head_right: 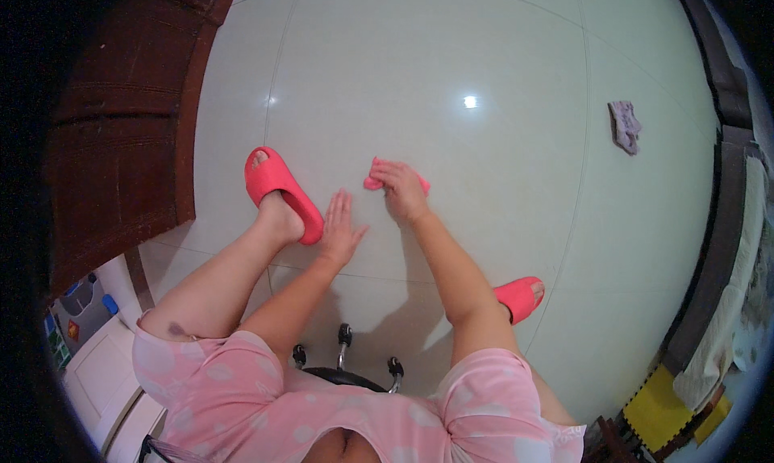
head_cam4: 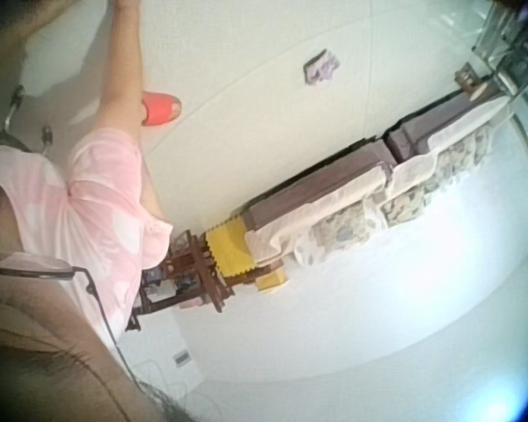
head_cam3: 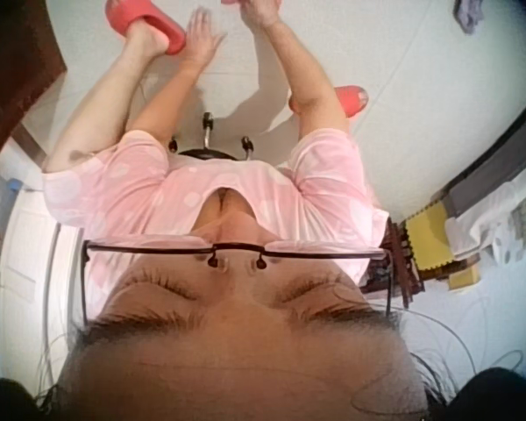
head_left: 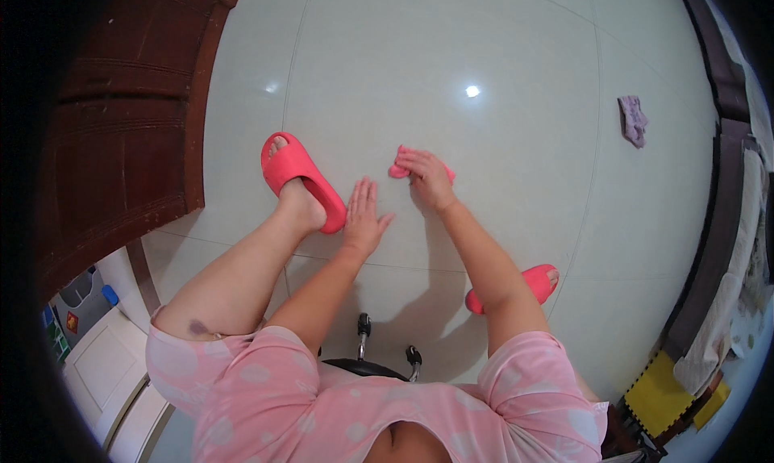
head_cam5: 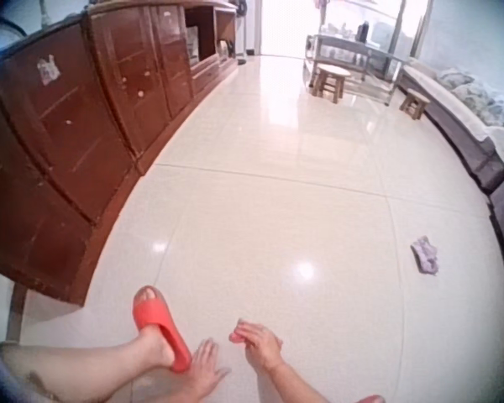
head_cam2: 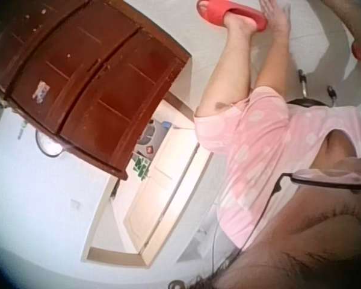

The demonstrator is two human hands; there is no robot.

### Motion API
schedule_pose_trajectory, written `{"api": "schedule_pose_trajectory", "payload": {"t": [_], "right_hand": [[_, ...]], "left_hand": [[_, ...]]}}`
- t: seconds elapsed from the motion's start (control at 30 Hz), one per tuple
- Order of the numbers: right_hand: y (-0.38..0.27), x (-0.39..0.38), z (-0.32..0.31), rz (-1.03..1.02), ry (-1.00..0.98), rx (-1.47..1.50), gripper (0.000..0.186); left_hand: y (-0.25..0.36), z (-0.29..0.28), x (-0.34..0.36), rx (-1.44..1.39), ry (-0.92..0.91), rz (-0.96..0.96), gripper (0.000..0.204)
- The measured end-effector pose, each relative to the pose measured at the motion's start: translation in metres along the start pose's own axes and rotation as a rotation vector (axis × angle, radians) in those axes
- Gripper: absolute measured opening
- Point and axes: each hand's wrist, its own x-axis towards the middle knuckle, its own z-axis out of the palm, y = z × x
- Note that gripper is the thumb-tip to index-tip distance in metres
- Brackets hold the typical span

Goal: The person sits on the floor and wipes the tiles using a pink cloth by hand, then moves to a pink basin and rinses the cloth in water.

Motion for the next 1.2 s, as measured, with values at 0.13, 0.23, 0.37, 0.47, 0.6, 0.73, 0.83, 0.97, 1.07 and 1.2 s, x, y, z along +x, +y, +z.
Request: {"api": "schedule_pose_trajectory", "payload": {"t": [0.13,0.23,0.37,0.47,0.6,0.73,0.83,0.97,1.07,1.2], "right_hand": [[-0.019,-0.05,0.011,0.02,-0.032,0.02,0.034],[-0.034,-0.08,0.018,0.007,-0.088,0.029,0.037],[-0.071,-0.096,0.007,0.736,-0.146,0.735,0.036],[-0.039,-0.074,-0.032,0.862,0.13,0.656,0.037],[0.017,-0.053,-0.091,0.723,0.607,0.535,0.032],[0.054,-0.055,-0.093,0.433,0.628,-0.247,0.031],[0.051,-0.04,-0.067,0.371,0.499,-0.319,0.034],[0.03,-0.016,-0.035,0.311,0.317,-0.183,0.035],[0.012,-0.017,-0.014,0.193,0.227,-0.118,0.036],[-0.02,-0.05,0.012,0.102,0.18,-0.118,0.031]], "left_hand": [[0.005,0.001,-0.001,-0.06,0.039,-0.099,0.065],[0.007,0.01,0.001,-0.093,0.072,-0.08,0.06],[0.001,0.014,-0.008,-0.103,0.054,-0.102,0.061],[-0.001,0.021,-0.012,-0.049,0.097,-0.067,0.061],[-0.001,0.007,-0.01,0.073,0.018,-0.078,0.064],[0.011,0.007,-0.007,0.177,-0.047,-0.096,0.067],[0.011,0.008,-0.007,0.177,-0.018,-0.111,0.069],[0.007,0.012,-0.011,0.185,0.008,-0.094,0.069],[0.007,0.014,-0.009,0.193,0.028,-0.083,0.069],[0.002,0.009,-0.008,0.242,-0.012,-0.09,0.068]]}}
